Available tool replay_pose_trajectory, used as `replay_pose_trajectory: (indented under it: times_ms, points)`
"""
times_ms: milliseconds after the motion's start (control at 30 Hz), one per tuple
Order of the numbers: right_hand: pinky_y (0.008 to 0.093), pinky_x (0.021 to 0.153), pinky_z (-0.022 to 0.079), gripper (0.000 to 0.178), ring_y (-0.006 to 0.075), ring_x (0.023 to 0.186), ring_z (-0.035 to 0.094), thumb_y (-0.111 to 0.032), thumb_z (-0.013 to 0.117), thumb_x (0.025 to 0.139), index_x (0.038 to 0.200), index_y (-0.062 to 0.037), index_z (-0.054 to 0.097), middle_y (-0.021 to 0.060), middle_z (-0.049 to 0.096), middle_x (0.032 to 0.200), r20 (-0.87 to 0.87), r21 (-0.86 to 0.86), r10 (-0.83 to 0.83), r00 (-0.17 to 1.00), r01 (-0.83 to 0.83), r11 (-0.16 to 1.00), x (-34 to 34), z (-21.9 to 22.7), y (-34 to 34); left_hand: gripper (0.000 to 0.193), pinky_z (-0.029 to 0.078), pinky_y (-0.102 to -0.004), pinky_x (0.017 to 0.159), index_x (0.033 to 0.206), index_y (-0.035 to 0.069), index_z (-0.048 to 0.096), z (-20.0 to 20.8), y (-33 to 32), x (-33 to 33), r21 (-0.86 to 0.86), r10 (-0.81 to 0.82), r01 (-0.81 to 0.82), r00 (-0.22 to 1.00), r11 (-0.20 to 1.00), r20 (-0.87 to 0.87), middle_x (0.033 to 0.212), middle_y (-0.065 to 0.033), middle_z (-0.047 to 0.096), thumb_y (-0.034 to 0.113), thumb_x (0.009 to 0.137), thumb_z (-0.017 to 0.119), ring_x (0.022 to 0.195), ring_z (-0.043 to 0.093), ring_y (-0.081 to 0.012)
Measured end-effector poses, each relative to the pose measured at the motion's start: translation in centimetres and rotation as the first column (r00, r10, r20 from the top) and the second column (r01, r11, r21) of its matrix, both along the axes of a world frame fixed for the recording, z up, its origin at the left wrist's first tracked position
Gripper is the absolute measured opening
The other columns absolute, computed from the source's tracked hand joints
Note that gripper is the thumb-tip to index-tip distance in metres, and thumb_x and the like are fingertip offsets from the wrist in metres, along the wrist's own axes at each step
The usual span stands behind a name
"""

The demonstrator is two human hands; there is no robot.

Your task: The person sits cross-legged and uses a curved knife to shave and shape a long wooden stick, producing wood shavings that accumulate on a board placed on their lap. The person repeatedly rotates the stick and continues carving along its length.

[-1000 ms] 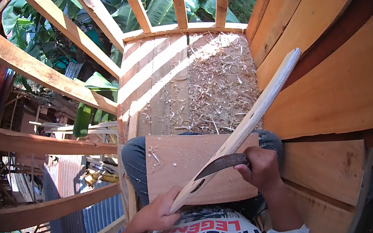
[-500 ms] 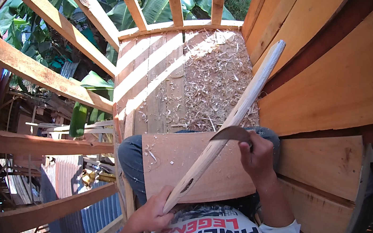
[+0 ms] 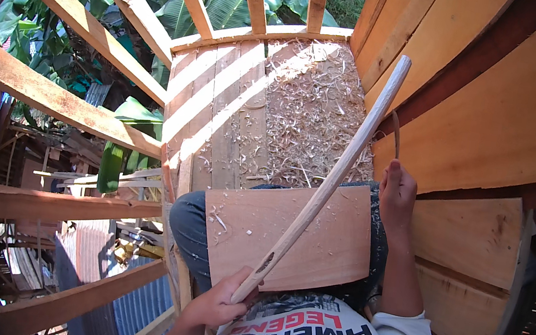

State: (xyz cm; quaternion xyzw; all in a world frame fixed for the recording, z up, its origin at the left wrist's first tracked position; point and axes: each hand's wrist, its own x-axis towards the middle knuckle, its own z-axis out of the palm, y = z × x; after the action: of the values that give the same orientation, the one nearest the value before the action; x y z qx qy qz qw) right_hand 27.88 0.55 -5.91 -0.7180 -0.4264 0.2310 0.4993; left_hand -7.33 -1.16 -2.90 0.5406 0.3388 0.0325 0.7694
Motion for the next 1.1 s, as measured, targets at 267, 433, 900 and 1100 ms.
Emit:
replay_pose_trajectory:
  times_ms: [267, 433, 900, 1100]
  points:
    - [0.0334, 0.046, 0.04, 0.056, 0.029, 0.048, 0.053, -0.053, 0.057, 0.091, 0.065, -0.0033, 0.051, 0.0125, 0.046, 0.054, 0.311, 0.036, 0.352, 0.883, -0.381, 0.924, -6.1, 1.6, -2.8, 0.055, 0.041, -0.028, 0.07, 0.124, 0.001, 0.043, 1.1, 0.2, 0.9, -0.253, 0.109, -0.11, 0.994, 0.961, -0.018, 0.089, -0.0048, 0.048, 0.004, 0.07, 0.054, 0.078, 0.047, -0.0137]
    - [0.0375, 0.044, 0.042, 0.053, 0.0285, 0.047, 0.056, -0.055, 0.064, 0.082, 0.061, -0.0073, 0.053, 0.0091, 0.05, 0.052, 0.52, 0.049, 0.228, 0.823, -0.295, 0.954, -4.5, 1.7, -1.8, 0.057, 0.042, -0.0304, 0.064, 0.118, -0.001, 0.046, 1.4, 0.6, 1.2, 0.356, 0.042, 0.028, 0.981, 0.934, -0.189, 0.081, -0.0072, 0.05, 0.008, 0.062, 0.054, 0.068, 0.05, -0.0182]
    - [0.033, 0.047, 0.031, 0.061, 0.0118, 0.052, 0.036, -0.053, 0.051, 0.094, 0.067, 0.0022, 0.049, 0.0086, 0.035, 0.052, 0.142, 0.043, 0.076, 0.987, -0.082, 0.996, -0.4, -0.1, -1.8, 0.056, 0.043, -0.0238, 0.064, 0.126, 0.003, 0.04, -0.3, -1.2, 1.1, -0.182, 0.133, -0.131, 0.991, 0.975, -0.002, 0.089, -0.0039, 0.046, 0.0, 0.072, 0.054, 0.075, 0.048, -0.0101]
    - [0.0218, 0.038, 0.024, 0.066, 0.0054, 0.041, 0.038, -0.068, 0.047, 0.088, 0.06, -0.008, 0.041, -0.0031, 0.039, 0.048, -0.285, 0.001, 0.237, 0.929, -0.247, 0.969, -5.9, -2.5, -4.5, 0.052, 0.045, -0.026, 0.063, 0.126, 0.001, 0.037, 2.1, 2.7, 5.8, -0.479, 0.475, -0.315, 0.84, 0.819, 0.26, 0.089, -0.0032, 0.045, -0.003, 0.077, 0.051, 0.075, 0.05, -0.0103]
